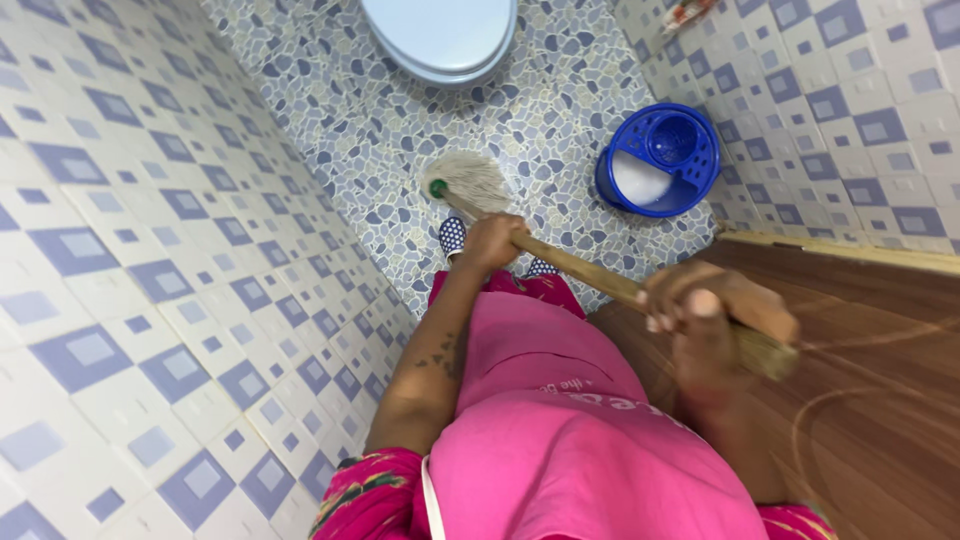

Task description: The person mops a tiled bathroom floor using a mop and a bucket of water. They scrub different sections of the floor around the toilet and dip the mop into the blue bucket.

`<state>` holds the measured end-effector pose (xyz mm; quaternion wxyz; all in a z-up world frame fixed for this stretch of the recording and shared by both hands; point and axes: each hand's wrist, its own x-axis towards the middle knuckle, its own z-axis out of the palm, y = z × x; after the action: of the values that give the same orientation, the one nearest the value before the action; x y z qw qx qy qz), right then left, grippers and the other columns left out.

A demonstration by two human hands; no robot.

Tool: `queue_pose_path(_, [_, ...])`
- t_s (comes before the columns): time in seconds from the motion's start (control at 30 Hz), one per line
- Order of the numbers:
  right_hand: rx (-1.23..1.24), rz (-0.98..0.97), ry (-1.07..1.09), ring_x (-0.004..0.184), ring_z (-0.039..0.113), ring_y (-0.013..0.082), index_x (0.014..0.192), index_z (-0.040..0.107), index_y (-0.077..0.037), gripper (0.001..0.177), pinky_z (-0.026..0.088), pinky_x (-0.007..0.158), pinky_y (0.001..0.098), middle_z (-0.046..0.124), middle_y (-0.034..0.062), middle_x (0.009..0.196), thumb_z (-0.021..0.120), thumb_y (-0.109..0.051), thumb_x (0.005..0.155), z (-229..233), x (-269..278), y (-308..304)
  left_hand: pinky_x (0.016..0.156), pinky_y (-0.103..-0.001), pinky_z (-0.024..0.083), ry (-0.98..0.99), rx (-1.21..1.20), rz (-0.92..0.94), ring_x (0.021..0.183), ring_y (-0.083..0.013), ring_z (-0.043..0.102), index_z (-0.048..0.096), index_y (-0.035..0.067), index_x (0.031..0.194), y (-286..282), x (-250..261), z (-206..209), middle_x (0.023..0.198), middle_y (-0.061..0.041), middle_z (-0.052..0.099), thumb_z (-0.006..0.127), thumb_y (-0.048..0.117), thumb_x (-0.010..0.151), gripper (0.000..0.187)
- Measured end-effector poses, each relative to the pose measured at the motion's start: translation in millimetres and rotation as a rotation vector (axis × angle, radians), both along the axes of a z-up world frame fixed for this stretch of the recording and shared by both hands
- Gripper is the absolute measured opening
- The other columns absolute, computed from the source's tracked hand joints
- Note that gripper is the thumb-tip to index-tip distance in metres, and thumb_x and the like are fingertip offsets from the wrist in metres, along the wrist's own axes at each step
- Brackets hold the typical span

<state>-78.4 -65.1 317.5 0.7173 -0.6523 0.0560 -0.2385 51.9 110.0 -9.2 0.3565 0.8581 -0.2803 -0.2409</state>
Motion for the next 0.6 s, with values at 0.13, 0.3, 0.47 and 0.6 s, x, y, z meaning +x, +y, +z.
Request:
queue_pose_path(0.13, [-0.020, 0.182, 0.041, 0.053, 0.050, 0.0120, 0.078, 0.053, 0.000, 0.036, 0.053, 0.062, 0.0320, 0.053, 0.0072, 0.069, 0.055, -0.016, 0.111, -9, 31, 12, 0.078, -0.045, 0.054, 0.000, 0.002, 0.210, 0.084, -0.0352, 0.070, 0.072, 0.009, 0.080, 43, 0, -12, 0.086, -0.015, 0.072, 0.073, 0.019, 0.085, 0.011])
queue_pose_path(0.3, [0.040, 0.335, 0.191, 0.059, 0.045, 0.0133, 0.074, 0.049, -0.003, 0.037, 0.047, 0.063, 0.0307, 0.050, 0.0048, 0.066, 0.047, -0.012, 0.109, -2, 37, 6, 0.075, -0.043, 0.057, 0.080, -0.022, 0.339, 0.077, -0.0317, 0.072, 0.075, 0.014, 0.079, 64, -47, -24, 0.083, -0.012, 0.074, 0.068, 0.016, 0.084, 0.008])
queue_pose_path(0.47, [0.019, 0.295, 0.214, 0.054, 0.043, 0.0108, 0.072, 0.047, -0.005, 0.039, 0.050, 0.063, 0.0332, 0.047, 0.0033, 0.062, 0.046, -0.012, 0.110, 17, 35, -30, 0.085, -0.050, 0.052, 0.207, 0.108, 0.195, 0.079, -0.0316, 0.072, 0.072, 0.010, 0.074, 20, -83, -15, 0.079, -0.012, 0.074, 0.067, 0.015, 0.079, 0.009])
queue_pose_path(0.6, [-0.037, 0.290, 0.225, 0.051, 0.042, 0.0096, 0.070, 0.046, -0.004, 0.042, 0.047, 0.060, 0.0310, 0.046, 0.0029, 0.059, 0.047, -0.012, 0.112, 44, 15, -58, 0.088, -0.052, 0.053, 0.284, 0.128, 0.107, 0.082, -0.0314, 0.071, 0.075, 0.013, 0.076, -38, -88, 11, 0.082, -0.012, 0.073, 0.065, 0.027, 0.087, 0.020])
